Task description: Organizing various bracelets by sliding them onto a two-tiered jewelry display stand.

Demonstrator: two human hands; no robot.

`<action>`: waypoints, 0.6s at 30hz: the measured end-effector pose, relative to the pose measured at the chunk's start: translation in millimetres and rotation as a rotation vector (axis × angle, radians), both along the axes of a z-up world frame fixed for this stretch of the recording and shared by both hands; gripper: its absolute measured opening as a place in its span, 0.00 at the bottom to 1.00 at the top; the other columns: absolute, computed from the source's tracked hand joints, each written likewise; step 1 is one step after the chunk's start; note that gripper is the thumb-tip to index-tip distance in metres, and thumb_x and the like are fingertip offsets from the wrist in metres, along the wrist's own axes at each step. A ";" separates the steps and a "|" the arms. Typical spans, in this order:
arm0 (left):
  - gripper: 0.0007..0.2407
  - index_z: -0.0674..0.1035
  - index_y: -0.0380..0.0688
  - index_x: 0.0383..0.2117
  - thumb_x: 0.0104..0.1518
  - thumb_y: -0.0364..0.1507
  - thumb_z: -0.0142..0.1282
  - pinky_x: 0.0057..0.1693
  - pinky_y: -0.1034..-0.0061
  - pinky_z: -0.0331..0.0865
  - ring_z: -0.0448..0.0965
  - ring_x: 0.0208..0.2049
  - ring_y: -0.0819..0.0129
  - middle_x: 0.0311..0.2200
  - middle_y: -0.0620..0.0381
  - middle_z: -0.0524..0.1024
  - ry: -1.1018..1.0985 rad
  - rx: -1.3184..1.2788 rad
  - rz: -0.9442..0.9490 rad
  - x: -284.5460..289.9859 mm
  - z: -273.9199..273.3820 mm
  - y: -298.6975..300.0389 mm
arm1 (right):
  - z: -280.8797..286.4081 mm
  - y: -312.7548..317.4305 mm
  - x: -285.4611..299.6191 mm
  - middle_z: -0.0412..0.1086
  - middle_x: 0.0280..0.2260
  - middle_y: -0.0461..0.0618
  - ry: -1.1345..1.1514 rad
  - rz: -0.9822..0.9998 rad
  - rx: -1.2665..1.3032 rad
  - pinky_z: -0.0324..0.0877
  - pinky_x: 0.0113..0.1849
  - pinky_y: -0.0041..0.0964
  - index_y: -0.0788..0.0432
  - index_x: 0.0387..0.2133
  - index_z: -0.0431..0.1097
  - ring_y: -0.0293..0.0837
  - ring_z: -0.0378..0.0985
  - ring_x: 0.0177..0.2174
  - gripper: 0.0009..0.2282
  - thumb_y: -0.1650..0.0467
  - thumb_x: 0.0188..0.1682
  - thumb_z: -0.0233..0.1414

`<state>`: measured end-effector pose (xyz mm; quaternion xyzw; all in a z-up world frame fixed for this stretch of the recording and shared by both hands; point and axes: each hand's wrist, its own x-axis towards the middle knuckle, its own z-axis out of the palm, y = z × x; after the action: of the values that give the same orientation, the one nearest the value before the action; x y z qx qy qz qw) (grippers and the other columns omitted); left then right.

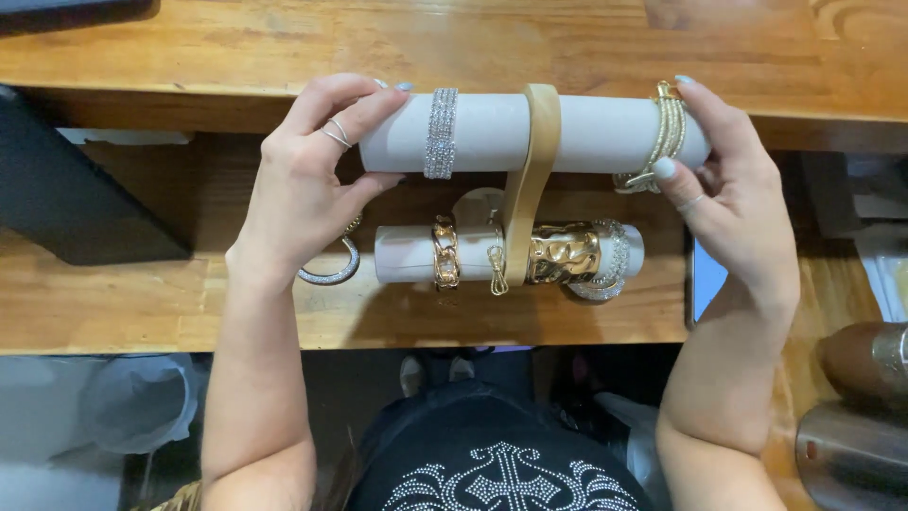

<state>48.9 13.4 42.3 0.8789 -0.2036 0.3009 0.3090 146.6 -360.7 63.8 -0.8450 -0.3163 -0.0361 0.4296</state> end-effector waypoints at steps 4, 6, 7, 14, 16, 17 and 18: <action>0.27 0.75 0.41 0.60 0.53 0.18 0.75 0.62 0.60 0.64 0.74 0.55 0.50 0.54 0.47 0.72 -0.040 0.045 0.023 3.4 -1.4 0.6 | 8.2 -7.4 9.7 0.49 0.66 0.72 -0.481 0.090 -0.356 0.44 0.64 0.68 0.64 0.69 0.55 0.71 0.49 0.64 0.41 0.53 0.46 0.58; 0.27 0.76 0.43 0.60 0.53 0.20 0.77 0.61 0.61 0.64 0.68 0.52 0.50 0.54 0.51 0.73 -0.057 0.083 0.062 2.9 -0.5 0.9 | 11.1 -2.2 14.1 0.46 0.67 0.66 -0.515 0.049 -0.464 0.42 0.63 0.78 0.63 0.67 0.59 0.75 0.38 0.67 0.46 0.66 0.31 0.72; 0.27 0.76 0.43 0.60 0.53 0.20 0.77 0.61 0.61 0.64 0.68 0.52 0.50 0.54 0.51 0.73 -0.056 0.087 0.064 4.8 0.0 -0.1 | 13.1 0.7 16.6 0.46 0.67 0.66 -0.514 0.051 -0.460 0.42 0.63 0.78 0.63 0.67 0.59 0.75 0.38 0.67 0.46 0.66 0.31 0.72; 0.30 0.73 0.46 0.61 0.52 0.22 0.78 0.69 0.52 0.61 0.62 0.60 0.44 0.57 0.52 0.72 -0.059 0.155 0.097 2.7 -7.7 7.7 | 20.5 28.2 25.2 0.62 0.66 0.75 -0.691 0.177 -0.459 0.39 0.67 0.70 0.71 0.57 0.76 0.76 0.51 0.69 0.34 0.52 0.49 0.63; 0.32 0.70 0.46 0.63 0.53 0.23 0.78 0.71 0.49 0.59 0.60 0.65 0.42 0.60 0.52 0.70 -0.039 0.181 0.123 -8.0 -9.4 11.4 | 18.4 28.2 25.0 0.65 0.67 0.75 -0.734 0.163 -0.484 0.38 0.68 0.71 0.71 0.56 0.79 0.78 0.54 0.68 0.36 0.47 0.52 0.59; 0.34 0.67 0.49 0.66 0.55 0.25 0.79 0.74 0.48 0.58 0.58 0.69 0.42 0.64 0.51 0.66 -0.043 0.121 0.124 -16.3 -11.1 13.6 | 16.8 27.9 24.0 0.65 0.66 0.79 -0.737 0.142 -0.473 0.40 0.67 0.74 0.75 0.61 0.75 0.81 0.53 0.68 0.41 0.46 0.52 0.56; 0.36 0.64 0.52 0.69 0.58 0.27 0.80 0.78 0.46 0.56 0.57 0.72 0.41 0.69 0.51 0.61 -0.045 0.060 0.125 -24.3 -14.5 15.0 | 13.8 26.9 23.4 0.65 0.65 0.83 -0.736 0.122 -0.465 0.43 0.65 0.77 0.80 0.67 0.72 0.84 0.53 0.67 0.45 0.46 0.53 0.54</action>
<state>24.6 28.5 27.8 0.8918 -0.1640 0.3330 0.2586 170.0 -333.8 77.7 -0.8298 -0.4974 -0.2372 0.0882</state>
